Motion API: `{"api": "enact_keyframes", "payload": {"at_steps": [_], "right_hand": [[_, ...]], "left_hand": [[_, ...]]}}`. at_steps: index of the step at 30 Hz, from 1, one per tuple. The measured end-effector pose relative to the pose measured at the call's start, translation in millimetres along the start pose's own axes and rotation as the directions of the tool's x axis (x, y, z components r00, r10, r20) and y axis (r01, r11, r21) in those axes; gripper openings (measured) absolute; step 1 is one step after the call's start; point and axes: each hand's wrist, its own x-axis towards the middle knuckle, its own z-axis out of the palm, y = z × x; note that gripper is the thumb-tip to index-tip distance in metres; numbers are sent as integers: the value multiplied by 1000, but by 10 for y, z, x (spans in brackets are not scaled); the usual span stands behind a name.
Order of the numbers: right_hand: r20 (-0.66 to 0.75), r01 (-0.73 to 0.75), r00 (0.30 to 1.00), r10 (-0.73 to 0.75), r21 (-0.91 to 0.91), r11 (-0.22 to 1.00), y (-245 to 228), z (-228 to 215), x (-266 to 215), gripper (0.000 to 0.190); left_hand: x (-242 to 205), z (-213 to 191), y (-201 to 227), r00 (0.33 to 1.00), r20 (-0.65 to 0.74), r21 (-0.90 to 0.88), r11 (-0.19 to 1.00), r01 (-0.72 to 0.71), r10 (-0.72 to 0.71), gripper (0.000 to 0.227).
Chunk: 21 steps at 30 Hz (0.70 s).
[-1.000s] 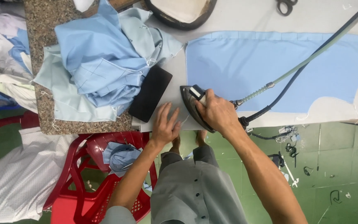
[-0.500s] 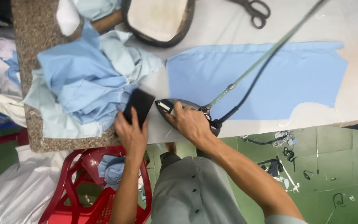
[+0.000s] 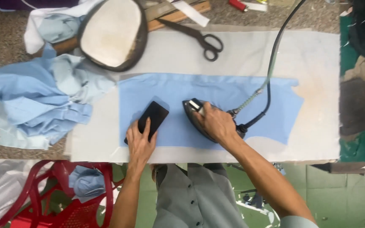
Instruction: The person irons a light blue fabric piece on a white ironing board, using a steam iron and a black pressing block. They repeatedly smooth the fabric, iron different sections, and trim the edges with scissors before placing the finished piece on a red chair.
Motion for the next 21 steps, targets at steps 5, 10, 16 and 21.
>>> {"api": "enact_keyframes", "payload": {"at_steps": [5,10,16,21], "right_hand": [[-10,-38,999,38,-7,999,948,-107,34,52],[62,-80,995,81,-4,997,1016,-256,-23,46],[-6,-85,996,84,-80,993,1010,-160,-41,52],[57,7,998,-2,-81,997,968,-218,-71,47]], "left_hand": [[56,-969,1001,999,10,-310,950,34,-33,47],[-1426,-1432,1639,457,742,101,755,647,-491,32],[-1621,-1140,1460,86,720,484,587,648,-689,24],[-1360,-1238,1018,908,251,-123,920,373,-335,36]]}}
